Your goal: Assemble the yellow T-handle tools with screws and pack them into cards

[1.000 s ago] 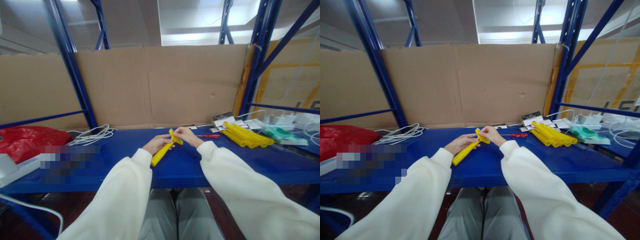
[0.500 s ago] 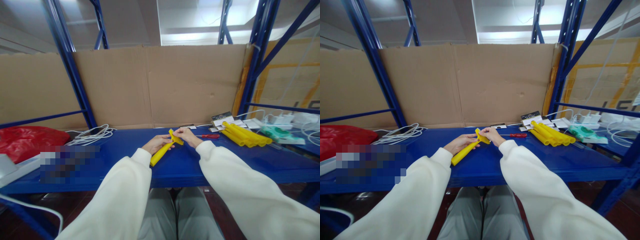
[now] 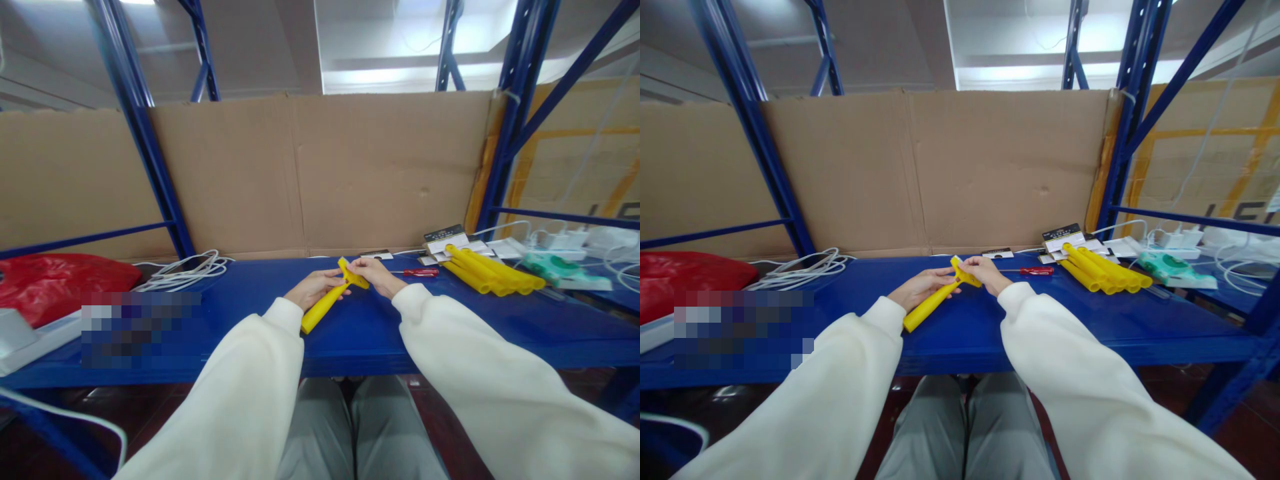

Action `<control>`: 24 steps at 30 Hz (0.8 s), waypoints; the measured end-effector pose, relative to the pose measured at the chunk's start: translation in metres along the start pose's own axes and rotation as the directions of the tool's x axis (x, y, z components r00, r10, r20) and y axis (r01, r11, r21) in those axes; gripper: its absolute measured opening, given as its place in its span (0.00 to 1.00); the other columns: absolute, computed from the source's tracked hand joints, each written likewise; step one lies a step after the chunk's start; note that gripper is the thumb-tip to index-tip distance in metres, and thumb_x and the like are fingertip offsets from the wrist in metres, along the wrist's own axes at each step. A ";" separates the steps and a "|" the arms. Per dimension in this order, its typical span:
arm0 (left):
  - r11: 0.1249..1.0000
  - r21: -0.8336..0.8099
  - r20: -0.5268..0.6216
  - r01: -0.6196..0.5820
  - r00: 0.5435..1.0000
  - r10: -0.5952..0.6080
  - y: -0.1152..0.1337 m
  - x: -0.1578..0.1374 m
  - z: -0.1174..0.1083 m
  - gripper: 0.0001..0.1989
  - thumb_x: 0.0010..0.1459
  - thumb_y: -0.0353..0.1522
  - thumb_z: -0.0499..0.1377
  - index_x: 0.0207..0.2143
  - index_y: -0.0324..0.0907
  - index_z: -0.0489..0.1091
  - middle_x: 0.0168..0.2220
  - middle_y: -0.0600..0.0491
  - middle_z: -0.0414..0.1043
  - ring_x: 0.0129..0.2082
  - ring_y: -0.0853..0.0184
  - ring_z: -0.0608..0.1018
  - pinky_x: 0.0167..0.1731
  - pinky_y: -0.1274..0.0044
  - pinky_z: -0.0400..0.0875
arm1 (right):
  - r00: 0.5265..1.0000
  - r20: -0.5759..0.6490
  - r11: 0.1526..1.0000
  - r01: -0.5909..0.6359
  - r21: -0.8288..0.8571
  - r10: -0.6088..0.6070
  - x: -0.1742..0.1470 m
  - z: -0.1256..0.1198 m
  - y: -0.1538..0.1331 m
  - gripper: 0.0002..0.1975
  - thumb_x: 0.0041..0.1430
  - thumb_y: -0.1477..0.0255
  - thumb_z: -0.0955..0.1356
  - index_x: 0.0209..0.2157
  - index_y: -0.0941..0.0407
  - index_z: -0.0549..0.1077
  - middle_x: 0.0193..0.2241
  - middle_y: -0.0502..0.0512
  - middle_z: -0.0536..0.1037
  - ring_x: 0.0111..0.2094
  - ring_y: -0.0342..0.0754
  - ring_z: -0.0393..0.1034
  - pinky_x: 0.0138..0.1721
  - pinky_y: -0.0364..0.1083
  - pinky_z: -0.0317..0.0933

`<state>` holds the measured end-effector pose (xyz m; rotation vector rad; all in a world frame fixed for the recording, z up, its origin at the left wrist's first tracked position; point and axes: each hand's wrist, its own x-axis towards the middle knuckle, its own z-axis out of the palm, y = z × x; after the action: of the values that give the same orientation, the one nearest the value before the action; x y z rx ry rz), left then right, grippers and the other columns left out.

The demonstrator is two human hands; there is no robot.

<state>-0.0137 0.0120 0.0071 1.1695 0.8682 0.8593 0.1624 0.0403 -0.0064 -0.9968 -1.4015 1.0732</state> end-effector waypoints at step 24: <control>0.998 0.039 0.070 -0.044 0.997 0.041 0.001 -0.002 -0.001 0.30 0.52 0.21 0.66 0.58 0.39 0.69 0.47 0.41 0.78 0.30 0.65 0.83 0.26 0.80 0.76 | 0.989 0.144 1.000 -0.029 -0.003 0.029 -0.002 -0.008 -0.002 0.13 0.41 0.63 0.79 0.24 0.56 0.77 0.24 0.50 0.79 0.27 0.43 0.69 0.30 0.42 0.61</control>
<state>-0.0157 0.0105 0.0083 1.2505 0.8098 0.8342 0.1705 0.0385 -0.0044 -0.9586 -1.5080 1.1854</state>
